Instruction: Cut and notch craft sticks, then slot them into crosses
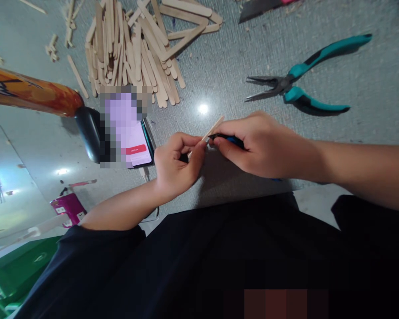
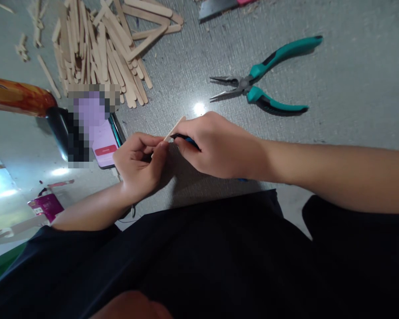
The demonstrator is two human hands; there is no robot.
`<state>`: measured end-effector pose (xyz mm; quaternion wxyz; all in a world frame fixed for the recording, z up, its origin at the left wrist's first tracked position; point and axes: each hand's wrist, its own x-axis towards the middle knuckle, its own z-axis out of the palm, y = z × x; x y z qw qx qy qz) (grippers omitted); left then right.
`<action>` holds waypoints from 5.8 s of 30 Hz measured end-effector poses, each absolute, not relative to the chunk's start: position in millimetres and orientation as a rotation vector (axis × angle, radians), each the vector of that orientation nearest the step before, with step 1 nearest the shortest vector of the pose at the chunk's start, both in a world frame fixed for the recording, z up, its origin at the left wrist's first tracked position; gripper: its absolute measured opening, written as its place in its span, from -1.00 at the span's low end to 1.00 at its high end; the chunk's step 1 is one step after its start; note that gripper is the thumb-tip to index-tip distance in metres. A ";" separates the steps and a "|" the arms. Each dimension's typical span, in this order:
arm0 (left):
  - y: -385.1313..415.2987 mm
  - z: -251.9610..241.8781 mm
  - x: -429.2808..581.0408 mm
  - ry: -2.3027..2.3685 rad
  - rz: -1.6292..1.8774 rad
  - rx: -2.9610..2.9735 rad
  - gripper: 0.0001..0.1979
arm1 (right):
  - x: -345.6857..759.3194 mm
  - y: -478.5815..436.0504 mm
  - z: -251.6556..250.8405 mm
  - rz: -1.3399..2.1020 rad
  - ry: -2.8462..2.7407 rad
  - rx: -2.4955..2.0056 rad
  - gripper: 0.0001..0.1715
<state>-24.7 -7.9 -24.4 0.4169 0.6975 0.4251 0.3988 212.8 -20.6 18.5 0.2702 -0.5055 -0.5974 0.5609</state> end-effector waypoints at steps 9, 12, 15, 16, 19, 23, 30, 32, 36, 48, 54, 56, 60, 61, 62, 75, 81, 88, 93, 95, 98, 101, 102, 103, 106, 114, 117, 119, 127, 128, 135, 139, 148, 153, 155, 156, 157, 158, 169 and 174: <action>-5.8 -22.8 -23.5 1.005 1.046 1.865 -0.76 | 218.0 -21.0 14.9 1.187 -1.990 -1.434 -0.73; -5.6 -23.3 -23.5 1.006 1.048 1.868 -0.76 | 218.3 -20.9 14.4 1.176 -2.006 -1.464 -0.74; -5.9 -23.4 -23.7 1.006 1.044 1.857 -0.76 | 218.5 -20.8 14.6 1.175 -2.016 -1.471 -0.75; -6.1 -23.4 -23.8 1.004 1.041 1.855 -0.76 | 218.5 -20.7 14.7 1.179 -2.018 -1.461 -0.75; -6.9 -23.6 -23.9 1.001 1.040 1.847 -0.78 | 218.0 -20.7 14.3 1.196 -2.027 -1.401 -0.74; -7.2 -24.2 -23.9 0.975 1.049 1.834 -0.81 | 216.8 -21.4 13.0 1.187 -2.028 -1.388 -0.72; -5.5 -22.6 -24.8 0.956 1.049 1.942 -0.85 | 216.9 -21.1 15.0 1.174 -2.026 -1.450 -0.71; -5.4 -21.6 -24.6 0.962 1.048 1.942 -0.85 | 217.5 -20.9 15.2 1.175 -2.024 -1.466 -0.71; -5.7 -20.0 -23.4 0.975 1.040 1.902 -0.81 | 218.7 -20.6 14.2 1.161 -2.047 -1.457 -0.72; -5.4 -23.7 -24.4 0.934 1.088 1.977 -0.86 | 217.9 -19.7 17.7 1.167 -2.046 -1.448 -0.72; -6.3 -28.0 -25.8 0.911 1.169 2.011 -0.99 | 218.9 -20.5 18.7 1.141 -2.050 -1.467 -0.71; -6.1 -31.5 -26.0 0.893 1.219 2.021 -0.98 | 220.2 -19.7 17.1 1.127 -2.056 -1.454 -0.73; -7.3 -38.0 -27.4 0.853 1.255 1.978 -0.95 | 222.9 -17.1 11.3 1.097 -2.013 -1.466 -0.74; -8.1 -38.8 -27.9 0.863 1.244 1.952 -0.94 | 223.3 -16.8 10.2 1.089 -2.001 -1.473 -0.73; -9.0 -39.3 -28.3 0.878 1.230 1.926 -0.94 | 223.6 -17.0 9.7 1.085 -1.995 -1.476 -0.73; -10.4 -37.3 -29.4 0.889 1.194 1.866 -0.90 | 225.0 -19.9 19.5 1.211 -1.943 -1.396 -0.77; -11.1 -37.0 -30.6 0.861 1.186 1.843 -0.87 | 222.8 -14.7 17.1 1.257 -1.874 -1.376 -0.73; -12.7 -37.9 -32.1 0.903 1.136 1.863 -0.87 | 219.6 -15.6 24.1 1.307 -1.807 -1.412 -0.70; -12.7 -34.1 -31.6 0.852 1.142 1.812 -0.83 | 218.1 -14.7 20.3 1.311 -1.793 -1.377 -0.72; -13.0 -33.2 -31.2 0.863 1.139 1.812 -0.86 | 217.9 -14.4 19.6 1.314 -1.799 -1.391 -0.70; -13.6 -34.0 -31.1 0.884 1.148 1.804 -0.89 | 217.7 -14.5 20.8 1.329 -1.795 -1.404 -0.63; -14.0 -35.0 -30.9 0.904 1.134 1.770 -0.89 | 217.8 -14.7 21.9 1.341 -1.806 -1.370 -0.60; -13.9 -34.6 -30.5 0.909 1.124 1.755 -0.89 | 218.0 -14.6 21.8 1.339 -1.811 -1.368 -0.60; -13.7 -33.7 -29.9 0.909 1.113 1.736 -0.90 | 218.2 -14.5 21.7 1.330 -1.816 -1.369 -0.60; -12.7 -29.2 -27.5 0.868 1.119 1.675 -0.93 | 218.5 -13.7 21.5 1.319 -1.829 -1.371 -0.64; -12.2 -26.6 -27.9 0.890 1.093 1.660 -0.89 | 215.8 -11.5 25.8 1.395 -1.655 -1.394 -0.65; -12.7 -28.1 -28.4 0.913 1.086 1.679 -0.82 | 215.2 -11.2 25.9 1.432 -1.621 -1.388 -0.61; -12.6 -28.4 -28.1 0.899 1.091 1.678 -0.84 | 215.1 -10.8 25.8 1.489 -1.574 -1.382 -0.59; -6.8 -32.1 -26.5 0.742 1.142 1.608 -0.88 | 215.4 -11.2 19.6 1.650 -1.411 -1.287 -0.66; -6.6 -32.7 -26.2 0.732 1.144 1.602 -0.87 | 215.7 -11.4 18.3 1.654 -1.416 -1.275 -0.67; -10.9 -31.4 -22.8 0.787 1.107 1.476 -0.93 | 216.1 -11.0 19.8 1.631 -1.439 -1.259 -0.63; -11.5 -30.3 -23.1 0.841 1.020 1.404 -0.72 | 215.7 -10.8 23.1 1.599 -1.344 -1.351 -0.69; -12.9 -27.1 -21.2 0.827 1.032 1.360 -0.69 | 215.3 -11.1 20.9 1.592 -1.469 -1.326 -0.61; -12.4 -29.6 -22.2 0.804 1.032 1.345 -0.68 | 215.5 -11.3 21.8 1.559 -1.421 -1.390 -0.64; -11.9 -29.6 -22.4 0.811 1.012 1.341 -0.67 | 215.3 -11.6 19.3 1.554 -1.506 -1.356 -0.60; -11.6 -29.4 -22.3 0.816 1.004 1.342 -0.66 | 215.2 -11.7 18.1 1.550 -1.540 -1.335 -0.58; -11.5 -29.2 -22.2 0.819 1.001 1.349 -0.67 | 215.1 -11.7 17.3 1.549 -1.560 -1.318 -0.58; -11.3 -28.9 -22.0 0.818 1.004 1.359 -0.69 | 215.0 -11.5 16.9 1.547 -1.565 -1.312 -0.58; -9.3 -29.6 -25.3 0.857 0.998 1.394 -0.73 | 218.1 -10.1 21.7 1.381 -1.354 -1.369 -0.54; -8.5 -25.0 -30.3 0.889 0.822 1.520 -0.78 | 222.9 -8.3 19.0 1.407 -1.427 -1.301 -0.61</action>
